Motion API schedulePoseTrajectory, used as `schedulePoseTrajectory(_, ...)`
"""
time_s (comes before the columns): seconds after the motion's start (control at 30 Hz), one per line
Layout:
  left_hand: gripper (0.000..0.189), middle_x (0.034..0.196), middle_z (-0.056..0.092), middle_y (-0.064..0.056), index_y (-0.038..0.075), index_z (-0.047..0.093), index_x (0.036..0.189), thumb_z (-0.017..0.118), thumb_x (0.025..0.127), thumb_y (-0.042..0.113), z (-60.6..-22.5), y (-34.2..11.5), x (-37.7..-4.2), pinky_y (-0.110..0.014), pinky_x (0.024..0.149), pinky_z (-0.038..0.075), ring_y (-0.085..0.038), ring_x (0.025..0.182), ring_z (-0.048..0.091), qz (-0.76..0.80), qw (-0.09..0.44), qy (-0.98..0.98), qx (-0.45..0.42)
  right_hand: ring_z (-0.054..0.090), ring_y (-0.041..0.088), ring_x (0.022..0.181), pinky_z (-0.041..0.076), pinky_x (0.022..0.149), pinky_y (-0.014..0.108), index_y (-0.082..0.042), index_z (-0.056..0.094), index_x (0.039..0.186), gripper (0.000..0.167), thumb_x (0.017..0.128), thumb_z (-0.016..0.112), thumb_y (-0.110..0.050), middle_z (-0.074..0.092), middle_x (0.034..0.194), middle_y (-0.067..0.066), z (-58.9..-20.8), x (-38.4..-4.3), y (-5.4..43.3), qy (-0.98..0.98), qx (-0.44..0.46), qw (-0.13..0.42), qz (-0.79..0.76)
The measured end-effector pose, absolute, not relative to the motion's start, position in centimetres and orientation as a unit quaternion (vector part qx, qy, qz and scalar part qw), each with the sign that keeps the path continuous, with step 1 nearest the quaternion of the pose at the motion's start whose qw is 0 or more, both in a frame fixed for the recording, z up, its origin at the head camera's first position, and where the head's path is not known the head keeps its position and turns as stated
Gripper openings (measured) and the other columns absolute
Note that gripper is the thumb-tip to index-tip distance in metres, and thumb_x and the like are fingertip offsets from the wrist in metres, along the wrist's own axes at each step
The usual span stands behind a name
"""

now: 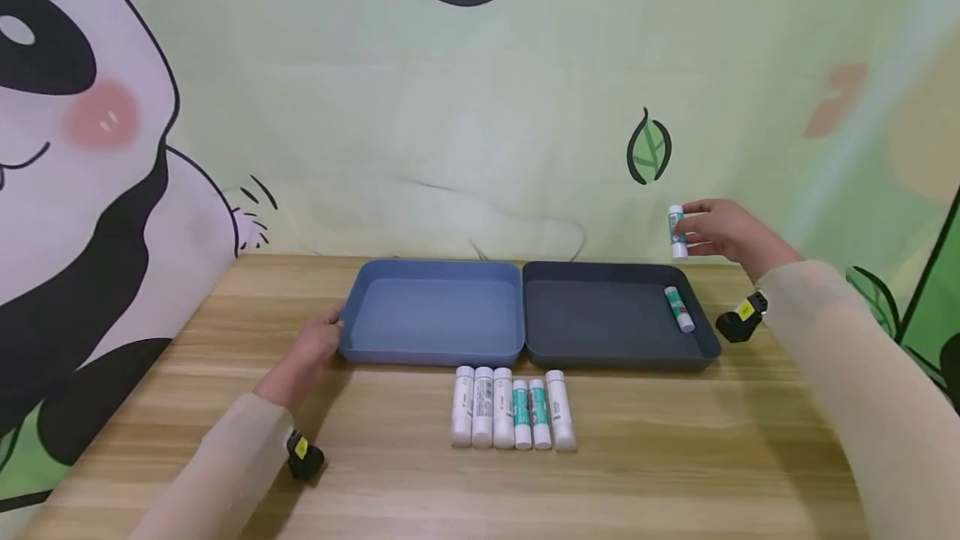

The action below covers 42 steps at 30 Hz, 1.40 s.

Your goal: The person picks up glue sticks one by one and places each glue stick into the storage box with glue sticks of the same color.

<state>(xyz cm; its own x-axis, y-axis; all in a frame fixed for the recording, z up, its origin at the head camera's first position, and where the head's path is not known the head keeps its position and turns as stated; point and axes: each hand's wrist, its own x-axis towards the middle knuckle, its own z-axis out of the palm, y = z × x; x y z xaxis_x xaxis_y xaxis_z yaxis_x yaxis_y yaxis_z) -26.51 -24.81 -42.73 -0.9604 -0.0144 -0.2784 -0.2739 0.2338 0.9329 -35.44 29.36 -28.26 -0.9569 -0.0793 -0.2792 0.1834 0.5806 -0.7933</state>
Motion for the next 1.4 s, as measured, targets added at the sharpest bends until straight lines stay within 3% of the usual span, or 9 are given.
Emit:
schedulePoseTrajectory(0.3,0.055,0.170,-0.002,-0.026,-0.008,0.002,0.160,0.018,0.107,0.000,-43.0,-24.6,-26.5,-0.050,0.134,0.004,-0.039,0.160,-0.003,0.616,0.100,0.777,-0.090,0.063,0.025,0.099,0.064,0.084,0.029,0.014,0.028,0.152,0.069,0.098,0.061,-0.013,0.048,0.135,0.034,-31.8,-36.3,29.6,0.889,0.036,0.174,-0.422)
schedulePoseTrajectory(0.47,0.055,0.170,-0.001,-0.026,-0.008,0.003,0.159,0.019,0.107,0.000,-43.1,-24.6,-26.3,-0.050,0.133,0.005,-0.039,0.160,-0.003,0.610,0.103,0.780,-0.093,0.058,0.020,0.090,0.063,0.079,0.028,0.016,0.021,0.154,0.069,0.099,0.055,-0.010,0.043,0.137,0.033,-33.6,-36.0,29.3,0.895,0.049,0.199,-0.396)
schedulePoseTrajectory(0.57,0.055,0.170,0.000,-0.027,-0.008,0.004,0.159,0.020,0.107,0.000,-43.4,-24.6,-26.2,-0.050,0.133,0.005,-0.040,0.160,-0.002,0.609,0.099,0.781,-0.095,0.056,0.016,0.082,0.062,0.075,0.029,0.018,0.022,0.152,0.066,0.099,0.051,-0.006,0.045,0.131,0.031,-34.5,-35.6,29.1,0.899,0.045,0.203,-0.386)
schedulePoseTrajectory(0.73,0.054,0.169,0.002,-0.029,-0.010,0.005,0.158,0.021,0.107,-0.001,-43.7,-24.6,-26.2,-0.049,0.134,0.005,-0.040,0.160,-0.001,0.611,0.090,0.780,-0.097,0.059,0.025,0.090,0.063,0.081,0.039,0.018,0.026,0.150,0.063,0.096,0.052,-0.003,0.044,0.136,0.036,-35.4,-35.3,28.6,0.910,0.040,0.199,-0.361)
schedulePoseTrajectory(0.87,0.054,0.169,0.002,-0.029,-0.010,0.005,0.158,0.020,0.107,-0.001,-43.9,-24.7,-26.3,-0.049,0.134,0.006,-0.040,0.160,-0.001,0.611,0.088,0.781,-0.097,0.058,0.030,0.098,0.062,0.078,0.038,0.018,0.027,0.150,0.064,0.094,0.052,-0.002,0.040,0.142,0.038,-36.0,-35.2,28.3,0.920,0.038,0.198,-0.335)
schedulePoseTrajectory(1.17,0.055,0.170,0.001,-0.026,-0.007,0.005,0.160,0.020,0.108,0.001,-43.7,-24.7,-26.3,-0.049,0.134,0.005,-0.039,0.160,-0.001,0.610,0.095,0.780,-0.104,0.059,0.028,0.088,0.064,0.078,0.041,0.020,0.041,0.140,0.055,0.091,0.054,-0.001,0.052,0.127,0.037,-37.0,-35.1,27.8,0.954,0.016,0.170,-0.248)
schedulePoseTrajectory(1.4,0.056,0.170,0.004,-0.026,-0.006,0.010,0.160,0.026,0.108,0.005,-44.6,-25.3,-26.4,-0.049,0.133,0.006,-0.039,0.160,0.001,0.611,0.082,0.782,-0.094,0.063,0.030,0.087,0.064,0.072,0.037,0.022,0.042,0.139,0.054,0.091,0.055,0.000,0.054,0.129,0.040,-37.7,-35.6,27.7,0.962,0.020,0.160,-0.222)
